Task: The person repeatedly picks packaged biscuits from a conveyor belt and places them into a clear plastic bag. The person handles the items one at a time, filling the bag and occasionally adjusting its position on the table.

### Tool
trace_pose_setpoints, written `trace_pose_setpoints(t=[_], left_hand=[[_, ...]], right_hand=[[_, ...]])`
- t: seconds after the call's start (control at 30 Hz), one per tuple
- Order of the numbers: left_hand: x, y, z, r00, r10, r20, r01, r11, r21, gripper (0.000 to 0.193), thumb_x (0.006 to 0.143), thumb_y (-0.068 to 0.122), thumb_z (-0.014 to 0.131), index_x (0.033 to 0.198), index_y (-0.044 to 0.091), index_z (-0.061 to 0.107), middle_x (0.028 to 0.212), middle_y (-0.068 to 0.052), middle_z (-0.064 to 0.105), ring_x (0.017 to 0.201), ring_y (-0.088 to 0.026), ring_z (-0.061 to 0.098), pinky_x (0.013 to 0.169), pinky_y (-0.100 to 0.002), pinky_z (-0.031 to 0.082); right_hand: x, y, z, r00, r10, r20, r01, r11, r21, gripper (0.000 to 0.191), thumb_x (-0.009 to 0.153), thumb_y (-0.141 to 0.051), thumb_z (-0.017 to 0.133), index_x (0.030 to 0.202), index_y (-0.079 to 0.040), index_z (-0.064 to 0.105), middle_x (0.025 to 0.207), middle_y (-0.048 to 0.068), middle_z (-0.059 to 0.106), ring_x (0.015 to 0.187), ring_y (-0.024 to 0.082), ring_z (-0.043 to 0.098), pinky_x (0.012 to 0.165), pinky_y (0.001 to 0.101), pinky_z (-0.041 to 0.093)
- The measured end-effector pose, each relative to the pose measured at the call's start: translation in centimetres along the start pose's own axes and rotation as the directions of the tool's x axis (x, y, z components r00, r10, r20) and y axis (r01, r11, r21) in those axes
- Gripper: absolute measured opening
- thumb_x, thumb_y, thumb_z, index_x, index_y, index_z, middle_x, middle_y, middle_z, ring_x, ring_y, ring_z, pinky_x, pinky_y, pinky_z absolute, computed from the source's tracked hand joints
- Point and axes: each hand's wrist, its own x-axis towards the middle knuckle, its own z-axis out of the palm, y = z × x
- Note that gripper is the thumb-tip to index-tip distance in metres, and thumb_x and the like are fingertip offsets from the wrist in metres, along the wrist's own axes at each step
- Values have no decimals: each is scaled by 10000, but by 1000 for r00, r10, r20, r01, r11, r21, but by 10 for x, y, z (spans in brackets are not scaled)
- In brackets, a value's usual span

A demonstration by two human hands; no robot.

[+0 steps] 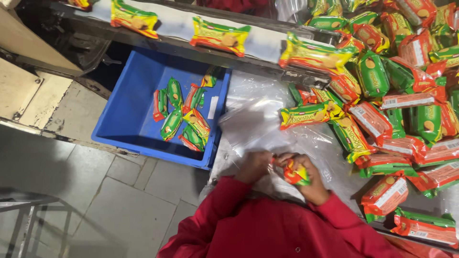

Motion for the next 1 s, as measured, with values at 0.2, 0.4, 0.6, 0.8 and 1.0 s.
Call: trace_pose_setpoints(t=[0.2,0.4,0.6,0.8,1.0], left_hand=[[-17,26,8,846,-533,-22,194,347,-918,249,994,39,566,1219,127,626,836,-104,550,696,-252,542,619,-331,463],[-22,81,-25,946,157,-285,-32,916,399,398,811,6,527,1170,156,611,1270,-134,643,1048,-368,702,879,-410,589],[-25,133,-41,988,-30,-154,84,930,358,560,745,-23,561,1301,-13,629,1445,-161,615,824,-350,694,682,-449,561],[-21,157,-32,990,-58,131,30,978,205,361,801,-16,578,1151,31,654,1568,-106,565,804,-340,695,704,-463,559],[-25,104,-38,974,-228,-11,218,918,332,479,806,33,591,1276,96,663,1408,-85,657,986,-338,725,811,-459,585]], right_hand=[[2,31,21,991,-69,-118,87,984,154,573,699,220,666,1066,-125,392,1219,144,605,1226,271,587,1069,366,431],[-4,8,19,966,-63,-251,108,980,167,541,647,186,671,1040,-116,454,1226,136,622,1197,255,596,1037,387,473],[7,-16,17,956,-64,285,205,843,-497,468,584,66,732,1030,-35,633,1110,174,632,1144,379,580,987,455,491],[36,-35,37,919,-213,331,394,492,-777,646,726,39,554,1352,-115,606,1179,109,689,1208,362,562,1058,500,437],[24,-62,3,926,144,348,121,761,-638,507,768,14,595,1247,-121,691,1194,135,711,1090,319,673,910,412,555]])
